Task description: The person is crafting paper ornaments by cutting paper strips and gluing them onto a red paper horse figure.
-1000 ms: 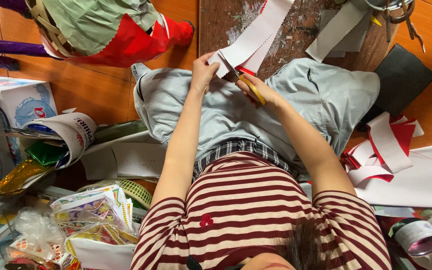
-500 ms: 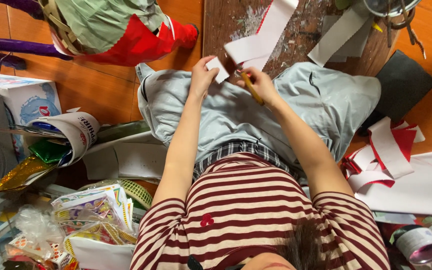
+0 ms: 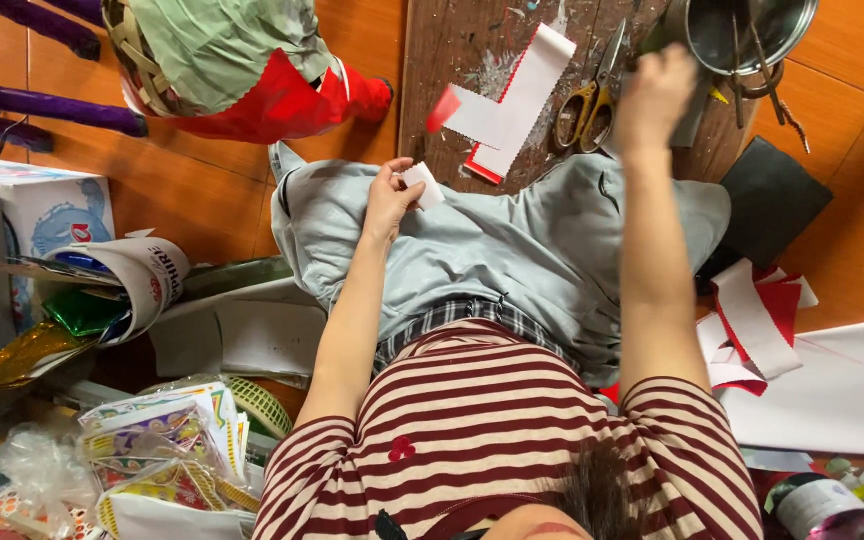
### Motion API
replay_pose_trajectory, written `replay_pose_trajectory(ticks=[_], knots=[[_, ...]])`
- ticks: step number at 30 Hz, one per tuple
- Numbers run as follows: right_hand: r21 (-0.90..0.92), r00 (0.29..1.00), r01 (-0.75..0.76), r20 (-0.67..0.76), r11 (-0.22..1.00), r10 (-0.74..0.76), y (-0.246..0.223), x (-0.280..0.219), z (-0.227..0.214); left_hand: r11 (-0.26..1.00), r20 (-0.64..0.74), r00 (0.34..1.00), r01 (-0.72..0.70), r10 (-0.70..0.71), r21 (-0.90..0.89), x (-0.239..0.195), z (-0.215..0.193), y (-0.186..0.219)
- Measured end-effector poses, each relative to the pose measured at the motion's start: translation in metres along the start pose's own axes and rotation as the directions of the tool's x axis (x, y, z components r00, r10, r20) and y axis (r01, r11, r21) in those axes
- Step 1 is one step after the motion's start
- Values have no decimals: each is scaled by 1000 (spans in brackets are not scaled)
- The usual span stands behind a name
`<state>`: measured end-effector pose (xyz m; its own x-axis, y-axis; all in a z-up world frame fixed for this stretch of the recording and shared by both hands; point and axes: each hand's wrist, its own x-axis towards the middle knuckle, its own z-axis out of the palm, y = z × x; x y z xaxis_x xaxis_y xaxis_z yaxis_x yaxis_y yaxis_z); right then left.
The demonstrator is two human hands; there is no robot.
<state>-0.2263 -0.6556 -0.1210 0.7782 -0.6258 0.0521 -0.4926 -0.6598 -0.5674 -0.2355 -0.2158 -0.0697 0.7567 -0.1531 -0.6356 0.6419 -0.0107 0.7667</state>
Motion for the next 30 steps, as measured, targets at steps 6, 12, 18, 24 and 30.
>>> replay_pose_trajectory(ticks=[6,12,18,24,30], knots=[[-761,997,49,-3,647,-79,117,73,-47,971,65,995,83,-70,-224,5,-3,-17],[-672,927,330,99,663,-361,76,38,-119,978,90,996,40,-22,-204,12,-4,-31],[-178,988,155,52,972,-148,104,0,-111,933,126,991,-1,49,-359,5,10,-4],[576,846,-467,512,670,149,4,-103,-124,912,130,982,-72,135,-404,2,23,34],[469,723,-334,684,818,-98,-91,-185,-126,919,191,960,-121,204,-375,-8,37,56]])
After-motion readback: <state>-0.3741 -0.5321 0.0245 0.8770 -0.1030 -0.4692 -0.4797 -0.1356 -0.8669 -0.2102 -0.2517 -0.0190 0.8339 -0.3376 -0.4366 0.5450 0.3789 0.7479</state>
